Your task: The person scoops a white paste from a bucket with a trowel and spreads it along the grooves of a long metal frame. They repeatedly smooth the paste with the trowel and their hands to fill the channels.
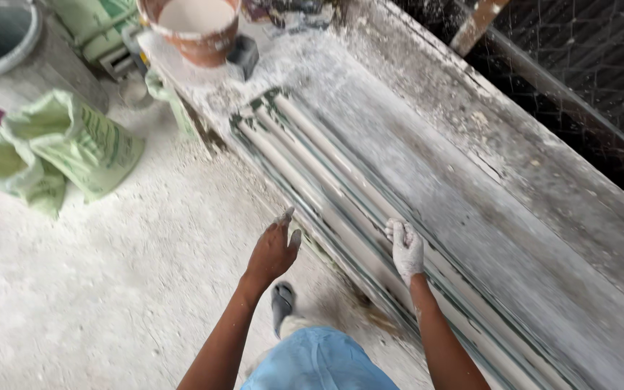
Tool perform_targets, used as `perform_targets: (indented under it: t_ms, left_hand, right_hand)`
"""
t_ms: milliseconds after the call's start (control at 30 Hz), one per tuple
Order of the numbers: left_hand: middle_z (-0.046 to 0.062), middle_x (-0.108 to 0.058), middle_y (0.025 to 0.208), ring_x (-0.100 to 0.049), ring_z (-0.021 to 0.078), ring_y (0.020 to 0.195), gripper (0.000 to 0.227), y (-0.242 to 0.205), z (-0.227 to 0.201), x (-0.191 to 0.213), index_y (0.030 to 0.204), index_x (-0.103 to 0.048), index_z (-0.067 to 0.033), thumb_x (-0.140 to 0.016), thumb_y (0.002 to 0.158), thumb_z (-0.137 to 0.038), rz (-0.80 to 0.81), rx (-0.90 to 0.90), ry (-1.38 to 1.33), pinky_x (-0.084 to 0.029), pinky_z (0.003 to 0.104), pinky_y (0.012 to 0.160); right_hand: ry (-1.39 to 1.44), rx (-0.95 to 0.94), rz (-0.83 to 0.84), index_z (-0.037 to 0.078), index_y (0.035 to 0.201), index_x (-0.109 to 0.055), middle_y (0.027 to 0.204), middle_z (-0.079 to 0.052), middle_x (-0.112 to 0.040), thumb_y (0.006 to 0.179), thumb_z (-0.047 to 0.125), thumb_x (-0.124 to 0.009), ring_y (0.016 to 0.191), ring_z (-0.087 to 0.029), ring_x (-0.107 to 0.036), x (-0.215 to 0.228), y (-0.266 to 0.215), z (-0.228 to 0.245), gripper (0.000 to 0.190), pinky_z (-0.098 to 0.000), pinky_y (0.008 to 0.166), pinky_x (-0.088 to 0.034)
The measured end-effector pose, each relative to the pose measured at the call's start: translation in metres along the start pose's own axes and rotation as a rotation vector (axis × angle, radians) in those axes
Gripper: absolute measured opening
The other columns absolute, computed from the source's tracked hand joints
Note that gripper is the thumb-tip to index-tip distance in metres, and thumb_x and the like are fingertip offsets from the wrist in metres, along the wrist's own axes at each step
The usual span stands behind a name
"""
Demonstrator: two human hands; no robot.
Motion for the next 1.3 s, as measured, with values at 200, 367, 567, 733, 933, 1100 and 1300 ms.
perform_targets:
  t_ms: [200,367,567,733,933,1100,1300]
  left_hand:
    - [0.024,-0.068,0.131,-0.072,0.0345,0.114,0.06,0.103,0.161,-0.002,0.149,-0.043,-0.0033,-0.06,0.1,-0.032,0.21,0.398,-0.274,-0.059,0.044,0.096]
    - [0.023,-0.058,0.142,-0.063,0.0354,0.117,0.075,0.209,0.305,-0.012,0.159,-0.027,-0.0051,-0.056,0.101,-0.044,0.167,0.559,-0.9,-0.056,0.049,0.095]
    - [0.018,-0.049,0.143,-0.063,0.0401,0.12,0.082,0.365,0.433,-0.037,0.159,-0.019,-0.0137,-0.063,0.095,-0.039,-0.072,0.896,-1.224,-0.057,0.049,0.094]
    - [0.022,-0.059,0.137,-0.068,0.0376,0.112,0.065,0.404,0.463,-0.048,0.151,-0.039,-0.0077,-0.059,0.099,-0.041,-0.025,1.095,-0.766,-0.06,0.045,0.072]
    - [0.025,-0.056,0.142,-0.065,0.0374,0.113,0.059,0.394,0.41,-0.039,0.155,-0.041,-0.0082,-0.058,0.103,-0.031,-0.108,0.976,-0.992,-0.064,0.044,0.076]
    - [0.014,-0.046,0.146,-0.063,0.0367,0.114,0.06,0.411,0.322,-0.011,0.149,-0.036,-0.0114,-0.057,0.097,-0.034,0.044,0.889,-1.485,-0.065,0.048,0.088]
    - [0.018,-0.062,0.127,-0.067,0.0283,0.109,0.054,0.478,0.277,0.074,0.141,-0.047,-0.0035,-0.064,0.101,-0.036,0.35,0.704,-1.521,-0.063,0.041,0.091]
  right_hand:
    - [0.025,0.043,0.029,0.003,0.094,-0.065,0.087,-0.002,-0.065,0.114,0.026,-0.048,0.079,-0.01,-0.057,-0.077,0.062,-0.002,0.035,-0.0245,0.075,-0.05]
    - [-0.086,-0.178,-0.207,0.007,0.084,-0.054,0.07,-0.004,-0.057,0.114,0.031,-0.044,0.063,-0.015,-0.053,-0.089,0.088,-0.039,0.04,-0.029,0.06,-0.048]
    - [0.506,-0.256,-0.428,0.009,0.1,-0.059,0.089,-0.001,-0.061,0.115,0.033,-0.052,0.081,-0.014,-0.059,-0.125,0.103,-0.039,0.028,-0.0301,0.069,-0.05]
    - [0.034,-0.371,-0.289,0.01,0.13,-0.062,0.127,-0.007,-0.065,0.103,0.045,-0.051,0.118,-0.019,-0.06,-0.181,0.1,0.0,0.045,-0.0367,0.101,-0.05]
    - [-0.093,-0.39,-0.467,0.009,0.138,-0.055,0.14,-0.01,-0.062,0.106,0.044,-0.047,0.134,-0.02,-0.055,-0.2,0.069,0.019,0.049,-0.0406,0.108,-0.045]
    - [-0.069,-0.408,-0.554,0.009,0.137,-0.056,0.138,-0.009,-0.063,0.106,0.038,-0.049,0.131,-0.02,-0.057,-0.216,0.05,0.015,0.043,-0.0379,0.106,-0.047]
    - [-0.099,-0.362,-0.578,0.006,0.134,-0.058,0.126,-0.007,-0.071,0.106,0.026,-0.055,0.12,-0.017,-0.063,-0.237,0.049,0.011,0.034,-0.032,0.1,-0.048]
Point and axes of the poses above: each hand's wrist, its own y-axis towards the middle knuckle, its own x-axis out of the back of the hand, z = x × y, the point moved 10 cm from there along y, towards the middle knuckle
